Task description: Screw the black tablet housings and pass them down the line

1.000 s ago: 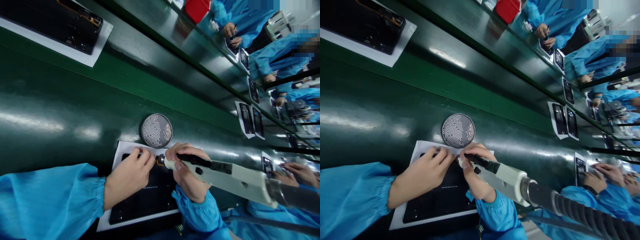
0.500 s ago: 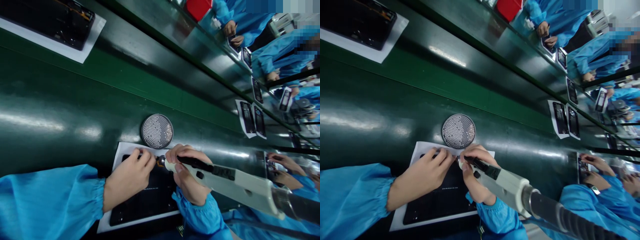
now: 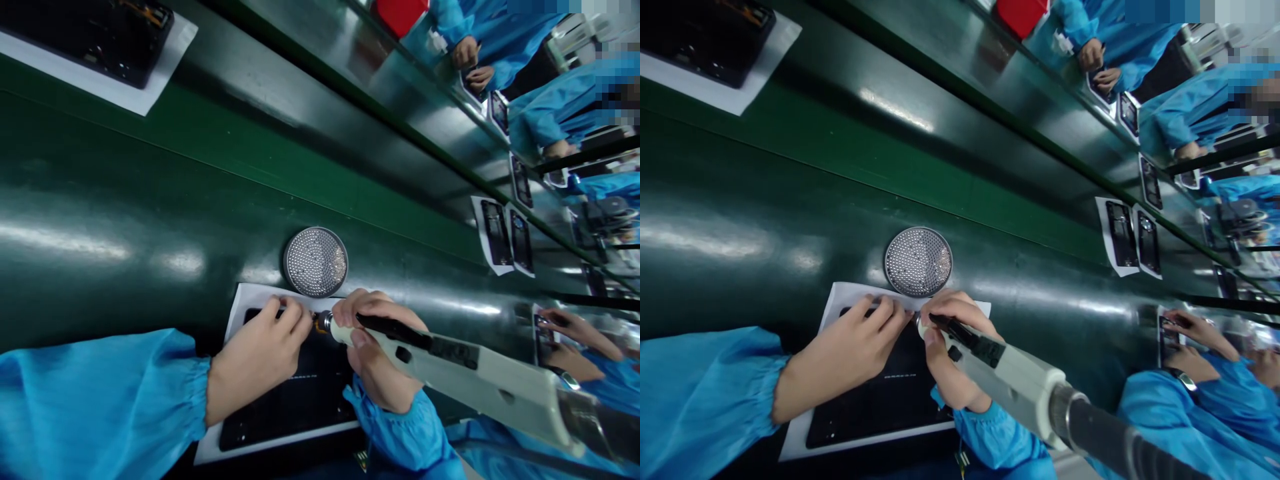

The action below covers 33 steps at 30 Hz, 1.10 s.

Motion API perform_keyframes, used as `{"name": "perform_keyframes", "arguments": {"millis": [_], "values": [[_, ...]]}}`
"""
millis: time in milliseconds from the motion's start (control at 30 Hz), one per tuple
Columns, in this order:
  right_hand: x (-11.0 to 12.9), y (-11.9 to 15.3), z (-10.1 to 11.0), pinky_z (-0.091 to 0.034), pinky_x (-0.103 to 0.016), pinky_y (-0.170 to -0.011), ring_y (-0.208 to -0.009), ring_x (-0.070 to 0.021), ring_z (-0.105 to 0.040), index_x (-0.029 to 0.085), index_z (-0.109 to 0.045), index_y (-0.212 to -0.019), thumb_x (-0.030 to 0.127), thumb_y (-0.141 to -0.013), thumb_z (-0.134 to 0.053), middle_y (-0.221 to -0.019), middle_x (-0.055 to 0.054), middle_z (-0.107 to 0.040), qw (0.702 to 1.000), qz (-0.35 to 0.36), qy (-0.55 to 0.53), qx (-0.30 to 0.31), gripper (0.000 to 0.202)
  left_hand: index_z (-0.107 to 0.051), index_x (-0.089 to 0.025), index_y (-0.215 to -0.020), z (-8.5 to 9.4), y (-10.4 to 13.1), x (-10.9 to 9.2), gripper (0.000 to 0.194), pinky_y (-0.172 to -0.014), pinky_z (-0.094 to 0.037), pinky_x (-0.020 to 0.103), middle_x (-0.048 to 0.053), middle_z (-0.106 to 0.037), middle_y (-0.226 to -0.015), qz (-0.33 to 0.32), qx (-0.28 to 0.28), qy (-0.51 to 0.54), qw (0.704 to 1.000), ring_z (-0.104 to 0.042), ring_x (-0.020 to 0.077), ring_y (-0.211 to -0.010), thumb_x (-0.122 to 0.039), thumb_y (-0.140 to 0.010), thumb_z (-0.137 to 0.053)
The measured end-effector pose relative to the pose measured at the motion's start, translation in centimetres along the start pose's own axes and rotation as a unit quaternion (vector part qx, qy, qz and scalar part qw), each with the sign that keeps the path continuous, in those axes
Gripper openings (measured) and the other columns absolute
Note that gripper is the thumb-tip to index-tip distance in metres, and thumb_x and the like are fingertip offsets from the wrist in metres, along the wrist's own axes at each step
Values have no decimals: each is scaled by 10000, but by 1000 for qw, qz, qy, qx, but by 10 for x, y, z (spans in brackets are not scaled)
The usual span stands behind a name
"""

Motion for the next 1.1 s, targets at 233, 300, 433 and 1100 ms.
{"name": "perform_keyframes", "arguments": {"millis": [233,300,433,1100], "values": [[5,-2,1,-554,-436,-692,-774,-200,-614,243,-664,-1062,57,-839,-606,-836,-24,-603,1000,-17,-6,16,296,-784,-139,-1091,1,1,1,278,-806,-480,441,158,-652,-1213,6,3,9,1000,-587,339,-1067,-180,-936,-557],[6,-3,0,-552,-434,-692,-767,-197,-610,244,-667,-1043,59,-839,-608,-829,-20,-599,1000,-19,-6,17,282,-790,-140,-1073,1,1,1,272,-804,-474,439,154,-656,-1198,12,-7,9,1000,-588,335,-1054,-178,-928,-562],[4,-4,-1,-535,-421,-675,-752,-192,-600,222,-668,-1030,64,-839,-607,-823,-22,-594,999,-13,-26,14,255,-796,-144,-1044,1,0,1,263,-778,-462,428,145,-666,-1148,18,-22,5,1000,-586,323,-1021,-181,-920,-566],[9,-8,-1,-506,-375,-632,-730,-184,-596,231,-707,-1071,91,-844,-642,-791,-16,-609,999,-7,-49,-5,274,-804,-153,-1014,-2,1,-1,230,-767,-433,437,143,-660,-1155,23,-41,6,999,-566,329,-1021,-235,-913,-614]]}}
Point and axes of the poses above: each hand's wrist, its own y-axis away from the middle knuckle, its own z-axis out of the back of the hand, x = y × z, the point moved 2 cm from there along -y, towards the middle knuckle
